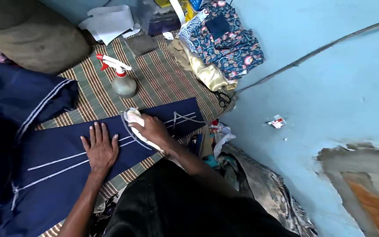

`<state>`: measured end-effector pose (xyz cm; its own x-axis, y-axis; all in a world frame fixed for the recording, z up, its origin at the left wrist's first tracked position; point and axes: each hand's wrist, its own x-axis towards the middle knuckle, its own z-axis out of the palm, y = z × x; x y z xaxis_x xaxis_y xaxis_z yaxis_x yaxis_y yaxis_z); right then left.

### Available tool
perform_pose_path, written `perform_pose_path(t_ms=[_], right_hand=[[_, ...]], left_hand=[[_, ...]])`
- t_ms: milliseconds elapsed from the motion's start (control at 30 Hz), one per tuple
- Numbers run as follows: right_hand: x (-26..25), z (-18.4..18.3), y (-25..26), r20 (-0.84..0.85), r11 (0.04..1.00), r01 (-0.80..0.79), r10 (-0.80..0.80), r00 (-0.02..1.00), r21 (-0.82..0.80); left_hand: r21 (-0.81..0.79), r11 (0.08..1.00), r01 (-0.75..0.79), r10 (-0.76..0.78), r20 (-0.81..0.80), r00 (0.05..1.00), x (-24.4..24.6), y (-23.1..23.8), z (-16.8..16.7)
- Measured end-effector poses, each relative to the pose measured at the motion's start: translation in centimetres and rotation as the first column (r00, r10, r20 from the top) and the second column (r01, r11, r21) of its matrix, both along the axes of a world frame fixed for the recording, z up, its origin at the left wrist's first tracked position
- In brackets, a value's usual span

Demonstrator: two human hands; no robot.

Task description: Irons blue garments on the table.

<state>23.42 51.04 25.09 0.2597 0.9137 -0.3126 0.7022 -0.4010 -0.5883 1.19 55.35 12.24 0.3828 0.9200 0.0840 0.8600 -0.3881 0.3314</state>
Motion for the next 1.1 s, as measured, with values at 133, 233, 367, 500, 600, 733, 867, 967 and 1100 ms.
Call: perform_pose_path(t_ms=[133,233,367,500,600,733,867,967,1100], right_hand=[[7.5,0.2,-1.8,0.139,0.977,0.186,-0.172,0.975,-0.099],[14.1,0.4,-3.8,0.246,0.938,0.342,-0.321,0.915,-0.050],[22.1,0.2,-5.3,0.301,0.941,0.338,-0.323,0.897,0.002],[26.4,1.0,-6.4,0.214,0.998,0.004,0.008,0.977,-0.056],[25.6,1.4,-5.5,0.181,0.918,-0.388,0.396,0.900,-0.082],[21.7,-0.2,-3.5,0.276,0.771,-0.634,0.598,0.753,0.059],[15.1,-0.5,-0.8,0.276,0.701,-0.702,0.655,0.704,0.126],[9.6,-0.5,1.2,0.226,0.663,-0.722,0.686,0.691,0.198],[1.9,-0.9,4.1,0.272,0.624,-0.730,0.678,0.684,0.280]], left_hand=[[-0.004,1.000,0.005,-0.006,-0.082,0.997,-0.1,-0.1,-0.7],[-0.008,1.000,-0.008,0.007,-0.091,0.996,-0.1,0.0,-0.5],[-0.024,1.000,-0.008,0.006,-0.100,0.995,-0.3,0.0,-0.2],[-0.045,0.999,-0.020,0.016,-0.099,0.995,-0.1,-0.1,0.0],[-0.023,0.998,-0.061,0.062,0.024,0.998,-0.9,-0.7,0.7],[-0.019,0.956,-0.293,0.293,-0.004,0.956,-3.9,0.0,1.5],[0.012,0.891,-0.455,0.450,-0.175,0.876,-8.5,0.8,0.3],[0.000,0.891,-0.453,0.445,-0.189,0.875,-8.6,0.5,0.2],[-0.004,0.891,-0.454,0.449,-0.145,0.882,-8.3,0.3,0.5]])
